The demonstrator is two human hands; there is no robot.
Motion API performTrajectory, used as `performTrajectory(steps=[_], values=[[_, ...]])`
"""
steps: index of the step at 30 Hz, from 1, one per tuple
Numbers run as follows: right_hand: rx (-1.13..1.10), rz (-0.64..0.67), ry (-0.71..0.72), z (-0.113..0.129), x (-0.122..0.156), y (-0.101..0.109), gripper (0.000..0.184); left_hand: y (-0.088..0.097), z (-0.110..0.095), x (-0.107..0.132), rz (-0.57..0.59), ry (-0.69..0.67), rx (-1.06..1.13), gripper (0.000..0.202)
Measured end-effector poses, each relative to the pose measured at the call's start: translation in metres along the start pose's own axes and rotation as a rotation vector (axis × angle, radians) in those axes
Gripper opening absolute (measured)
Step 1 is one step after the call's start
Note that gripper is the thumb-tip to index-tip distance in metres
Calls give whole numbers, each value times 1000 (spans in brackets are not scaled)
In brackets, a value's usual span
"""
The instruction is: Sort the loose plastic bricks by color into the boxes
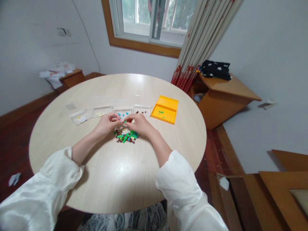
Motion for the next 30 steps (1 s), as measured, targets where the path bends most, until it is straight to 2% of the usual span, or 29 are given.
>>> performTrajectory(steps=[9,15,17,22,26,30], values=[[43,-122,9,-6,-1,6,9,2,-1,-1,-31,-20,12,33],[230,-374,4,-21,0,31,12,6,-2,-2,-79,-87,-148,25],[327,-475,-41,-29,2,43,15,4,-2,-2,-19,-128,-262,19],[565,-645,-265,-50,14,77,20,-4,-4,4,260,-317,-580,9],[696,-663,-451,-61,23,92,25,-6,-2,8,370,-404,-672,16],[765,-645,-552,-64,27,94,30,-5,3,8,446,-434,-722,21]])
Point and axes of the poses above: each hand's wrist, its own x-axis away from the middle knuckle, its own y-axis out of the back of the hand, z = x × y, the point moved 2 cm from there along -x, towards the middle knuckle, and after that the axes turned 2 degrees about -x, right-handed, at the moved point
